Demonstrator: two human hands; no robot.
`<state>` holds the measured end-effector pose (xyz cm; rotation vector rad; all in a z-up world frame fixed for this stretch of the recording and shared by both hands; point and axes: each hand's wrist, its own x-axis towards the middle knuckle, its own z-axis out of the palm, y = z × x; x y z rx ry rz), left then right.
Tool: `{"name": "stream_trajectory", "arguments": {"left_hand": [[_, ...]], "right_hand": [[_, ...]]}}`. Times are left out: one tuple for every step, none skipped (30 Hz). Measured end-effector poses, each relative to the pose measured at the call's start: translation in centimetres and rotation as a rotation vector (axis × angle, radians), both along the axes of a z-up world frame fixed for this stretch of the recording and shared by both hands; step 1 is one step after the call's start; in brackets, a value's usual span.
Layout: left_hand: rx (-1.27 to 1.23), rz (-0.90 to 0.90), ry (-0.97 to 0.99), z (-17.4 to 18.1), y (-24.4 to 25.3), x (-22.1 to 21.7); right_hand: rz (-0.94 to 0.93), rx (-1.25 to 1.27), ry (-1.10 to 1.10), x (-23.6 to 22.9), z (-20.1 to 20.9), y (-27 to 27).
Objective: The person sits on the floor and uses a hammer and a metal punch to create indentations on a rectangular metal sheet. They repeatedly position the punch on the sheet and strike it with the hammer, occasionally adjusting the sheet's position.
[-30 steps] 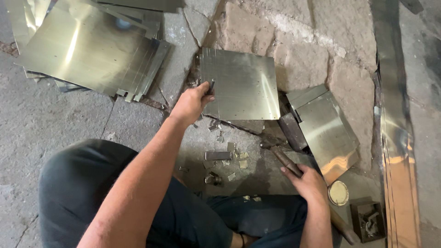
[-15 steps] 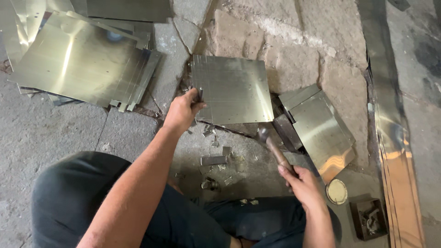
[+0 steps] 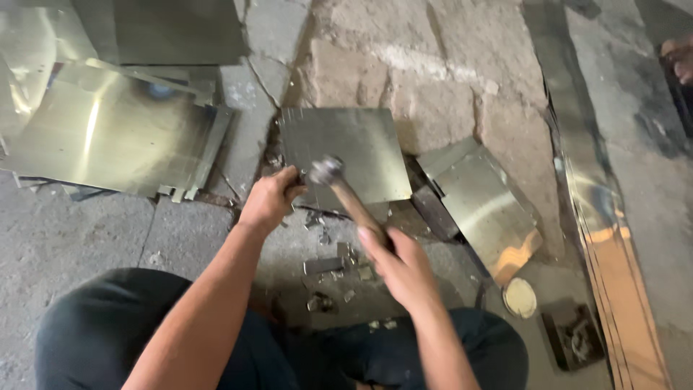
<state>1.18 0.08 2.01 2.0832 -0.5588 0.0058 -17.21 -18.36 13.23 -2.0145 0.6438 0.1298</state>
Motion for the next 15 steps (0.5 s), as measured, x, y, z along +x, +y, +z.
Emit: {"name": "stream_trajectory", "arguments": {"left_hand": [[0.042,0.028,-0.018,0.3,0.2,0.1],[0.051,0.004,-0.058,0.3,0.7,-0.2],[0.059,-0.02,-0.098,0.3,1.1,0.2],[0.064,-0.051,-0.16,0.6,0.8,1.0],[0.323,-0.164,-0.115,0.4,0.0,0.9],[0.586,-0.273,-0.07,-0.2,-0.7,0.6],[0.851,-0.377,-0.021,-1.0,-1.2,0.3],[0.942,-0.45,-0.007,-2.2,-1.4,-0.9],[1.032,-0.525,0.007,-3.3,-1.7,-1.9],[1.048,-0.519,-0.016,-4.1,-1.7,-2.5],[1.065,-0.514,-0.039,-4.5,-1.8,-3.0],[1.078,-0.516,-0.064,-4.5,-2.1,-3.6],[1.059,-0.522,-0.058,-3.9,-2.4,-4.2],[1.031,-0.523,-0.056,-3.0,-3.3,-4.9],[1.002,-0.525,-0.053,-1.9,-4.2,-5.6]], "right_hand": [[-0.001,-0.085,-0.037,-0.6,-0.2,-1.3],[-0.009,-0.161,-0.048,-2.2,-0.4,-2.7],[-0.009,-0.195,0.027,-3.6,-0.7,-4.1],[-0.018,-0.233,0.079,-4.3,-1.0,-5.5],[-0.021,-0.333,0.122,-5.1,-1.6,-6.6],[-0.026,-0.429,0.162,-5.9,-2.4,-7.3],[-0.03,-0.526,0.202,-6.6,-3.3,-8.1],[-0.047,-0.555,0.231,-7.1,-4.5,-8.5],[-0.063,-0.585,0.261,-7.4,-5.7,-8.9],[-0.08,-0.609,0.297,-7.8,-6.8,-9.3],[-0.05,-0.619,0.291,-7.9,-7.8,-9.8],[-0.026,-0.631,0.29,-8.0,-8.5,-10.4],[-0.003,-0.642,0.289,-8.2,-9.1,-10.8],[0.003,-0.633,0.288,-8.3,-9.3,-11.1],[0.009,-0.623,0.287,-8.3,-9.4,-11.0]]}}
